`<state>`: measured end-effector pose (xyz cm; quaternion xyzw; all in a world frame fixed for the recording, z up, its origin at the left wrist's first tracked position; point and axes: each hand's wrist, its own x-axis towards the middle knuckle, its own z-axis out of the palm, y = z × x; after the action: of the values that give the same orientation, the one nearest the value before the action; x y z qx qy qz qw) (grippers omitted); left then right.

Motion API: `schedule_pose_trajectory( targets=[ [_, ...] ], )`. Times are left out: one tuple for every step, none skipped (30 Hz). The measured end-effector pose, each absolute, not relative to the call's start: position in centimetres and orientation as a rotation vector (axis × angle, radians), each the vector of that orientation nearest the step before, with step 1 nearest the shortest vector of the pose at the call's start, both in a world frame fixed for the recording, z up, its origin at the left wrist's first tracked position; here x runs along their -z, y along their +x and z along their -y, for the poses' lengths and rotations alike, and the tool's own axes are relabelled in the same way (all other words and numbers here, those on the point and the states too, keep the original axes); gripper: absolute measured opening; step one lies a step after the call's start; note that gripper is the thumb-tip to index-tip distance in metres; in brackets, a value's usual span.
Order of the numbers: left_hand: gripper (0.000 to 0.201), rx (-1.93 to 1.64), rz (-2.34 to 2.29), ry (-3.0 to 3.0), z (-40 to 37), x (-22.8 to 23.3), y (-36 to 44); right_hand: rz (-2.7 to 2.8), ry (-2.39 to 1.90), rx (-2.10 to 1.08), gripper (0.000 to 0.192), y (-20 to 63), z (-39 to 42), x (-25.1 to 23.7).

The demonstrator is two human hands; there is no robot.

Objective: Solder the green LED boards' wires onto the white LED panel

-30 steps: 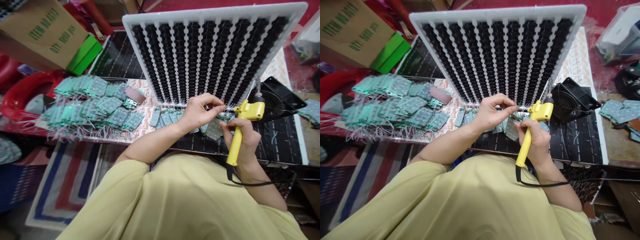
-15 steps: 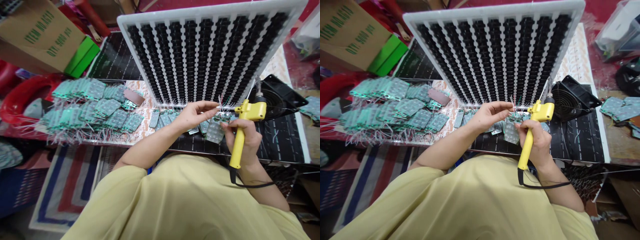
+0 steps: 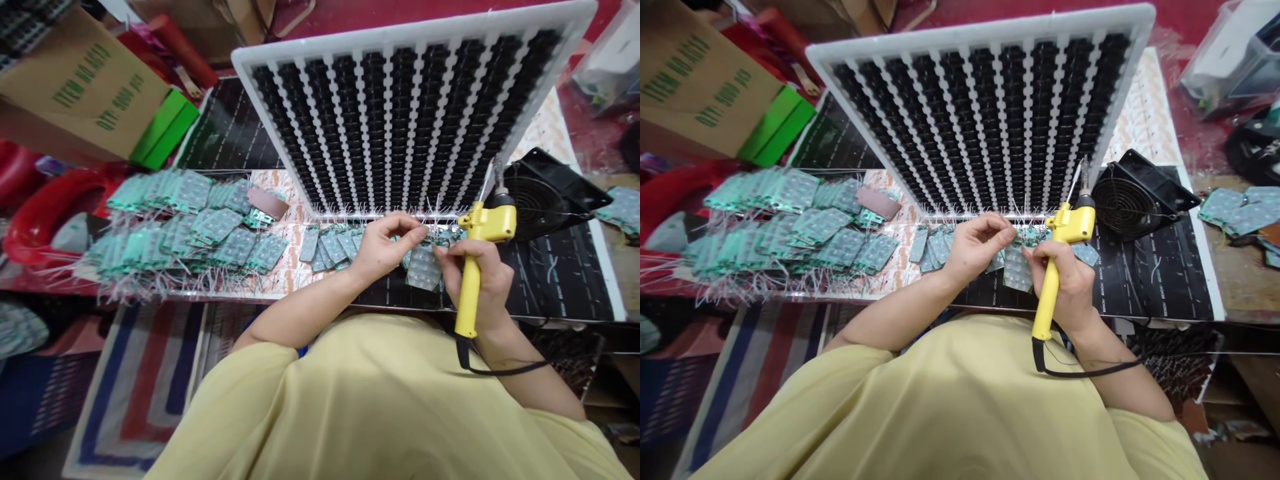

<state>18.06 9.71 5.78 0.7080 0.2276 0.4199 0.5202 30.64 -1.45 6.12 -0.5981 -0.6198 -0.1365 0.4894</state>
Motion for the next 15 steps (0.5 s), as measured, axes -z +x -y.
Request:
schedule_pose_trajectory(
  targets=[
    [0.025,-1.113,-0.465,1.826,-9.7,-5.5,17.7,1.504,-1.452,0.325,0.02,30.6,1.4,-6.1],
    [0.016,-1.203,-0.35,1.981,-9.9,-5.2,17.3,1.503,-1.453,0.33,0.02,30.7,1.4,-6.1],
    [0.009,-1.256,-0.227,2.135,-10.2,-5.2,16.8,1.507,-1.456,0.346,0.019,30.8,1.4,-6.0],
    [0.009,-1.276,-0.145,2.254,-10.5,-5.2,16.3,1.516,-1.461,0.37,0.019,30.9,1.4,-6.0],
    [0.013,-1.27,-0.142,2.315,-10.9,-5.4,15.9,1.534,-1.467,0.399,0.018,31.0,1.5,-6.0],
    [0.015,-1.24,-0.22,2.309,-11.2,-5.8,15.6,1.559,-1.471,0.43,0.017,31.2,1.5,-6.0],
    [0.017,-1.174,-0.348,2.242,-11.5,-6.2,15.4,1.587,-1.47,0.457,0.016,31.3,1.5,-6.1],
    [0.02,-1.075,-0.481,2.13,-11.7,-6.6,15.3,1.617,-1.462,0.473,0.016,31.3,1.6,-6.1],
    [0.026,-0.959,-0.578,1.999,-11.7,-7.0,15.4,1.648,-1.451,0.48,0.015,31.3,1.6,-6.2],
    [0.031,-0.841,-0.62,1.869,-11.6,-7.4,15.7,1.679,-1.437,0.48,0.014,31.3,1.6,-6.3],
    [0.037,-0.735,-0.622,1.747,-11.4,-7.6,16.0,1.713,-1.421,0.471,0.013,31.2,1.6,-6.4],
    [0.042,-0.666,-0.61,1.627,-11.0,-7.7,16.3,1.746,-1.406,0.456,0.013,31.1,1.6,-6.4],
    [0.046,-0.63,-0.6,1.506,-10.6,-7.6,16.7,1.778,-1.393,0.439,0.013,30.9,1.5,-6.4],
    [0.049,-0.622,-0.592,1.386,-10.2,-7.4,16.9,1.808,-1.379,0.416,0.013,30.8,1.5,-6.4],
    [0.049,-0.621,-0.586,1.274,-9.8,-7.1,17.1,1.833,-1.358,0.39,0.013,30.8,1.5,-6.4]
  ],
)
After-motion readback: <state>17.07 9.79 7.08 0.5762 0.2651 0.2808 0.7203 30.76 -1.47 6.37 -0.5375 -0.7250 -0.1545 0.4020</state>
